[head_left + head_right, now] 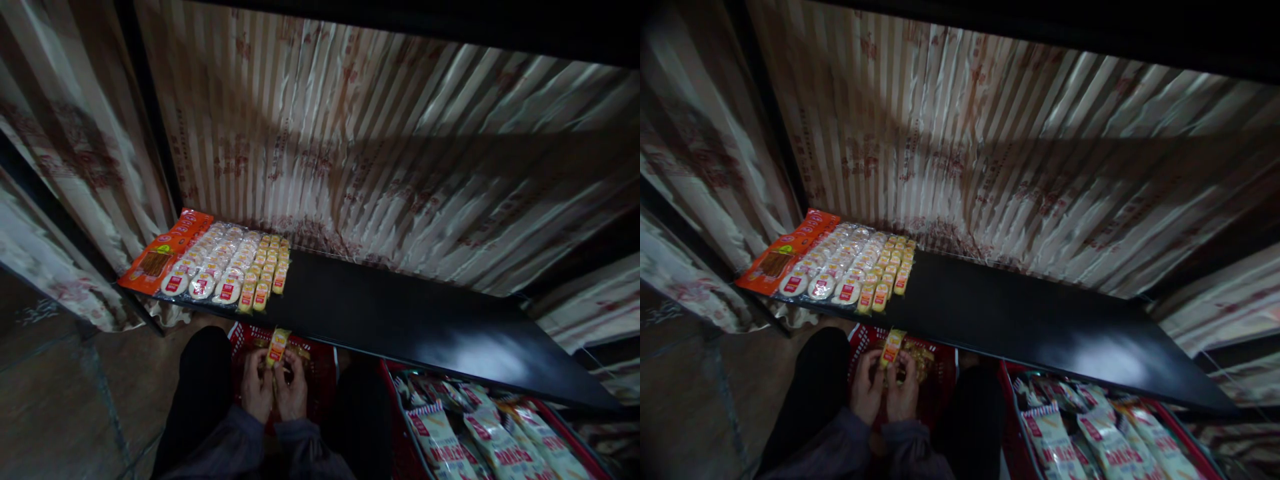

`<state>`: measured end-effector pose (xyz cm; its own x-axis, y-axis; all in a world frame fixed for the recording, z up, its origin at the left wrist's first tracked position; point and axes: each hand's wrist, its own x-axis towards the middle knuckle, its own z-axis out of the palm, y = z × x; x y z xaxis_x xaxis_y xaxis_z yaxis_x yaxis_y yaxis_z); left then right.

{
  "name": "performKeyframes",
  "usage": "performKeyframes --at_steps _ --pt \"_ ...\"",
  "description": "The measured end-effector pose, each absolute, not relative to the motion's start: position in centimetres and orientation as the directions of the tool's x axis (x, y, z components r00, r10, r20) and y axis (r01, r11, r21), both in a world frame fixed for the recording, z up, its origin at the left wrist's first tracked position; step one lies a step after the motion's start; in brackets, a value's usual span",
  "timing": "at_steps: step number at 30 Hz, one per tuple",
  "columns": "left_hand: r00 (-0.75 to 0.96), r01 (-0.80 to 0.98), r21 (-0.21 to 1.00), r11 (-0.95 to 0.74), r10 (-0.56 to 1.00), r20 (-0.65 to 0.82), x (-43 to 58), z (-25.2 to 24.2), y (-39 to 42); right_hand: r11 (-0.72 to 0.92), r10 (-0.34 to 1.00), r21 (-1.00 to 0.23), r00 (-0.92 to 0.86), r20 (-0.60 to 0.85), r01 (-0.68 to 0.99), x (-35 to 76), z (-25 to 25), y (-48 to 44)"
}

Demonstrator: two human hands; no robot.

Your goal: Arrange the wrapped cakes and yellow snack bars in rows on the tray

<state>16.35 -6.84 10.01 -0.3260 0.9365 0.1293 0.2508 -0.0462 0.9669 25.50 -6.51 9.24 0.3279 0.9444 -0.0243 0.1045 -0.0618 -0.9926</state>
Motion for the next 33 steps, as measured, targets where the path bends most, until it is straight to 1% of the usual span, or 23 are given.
performKeyframes --at_steps 6,11,16,19,24,29,33 --pt "-0.326 0.226 0.974 -0.033 0.939 0.107 16.5 11.6 -6.2 -0.032 0.94 -0.996 0.341 -0.001 0.083 25.3 10.6 -5.8" --pt "-0.304 0.209 0.977 -0.047 0.946 0.111 16.8 11.8 -5.8 0.001 0.937 -0.999 0.348 0.018 0.049 25.6 10.7 -5.3" --pt "-0.321 0.231 0.972 -0.045 0.939 0.12 17.2 12.2 -5.9 0.003 0.948 -0.998 0.318 0.023 0.064 25.8 10.9 -5.1" --pt "-0.356 0.26 0.965 -0.02 0.927 0.115 17.5 13.1 -5.8 0.003 0.935 -0.998 0.354 0.025 0.061 25.6 11.6 -4.9" --pt "-0.313 0.276 0.96 -0.049 0.94 0.138 18.0 14.1 -5.3 -0.01 0.929 -1.0 0.371 -0.002 0.018 25.5 12.9 -4.3" --pt "-0.28 0.275 0.958 -0.082 0.946 0.161 18.2 14.1 -4.8 0.017 0.932 -1.0 0.363 0.015 -0.003 26.0 13.6 -3.6" --pt "-0.277 0.277 0.958 -0.071 0.949 0.15 18.5 14.0 -4.1 0.015 0.935 -1.0 0.354 0.016 0.006 26.2 13.5 -2.8"
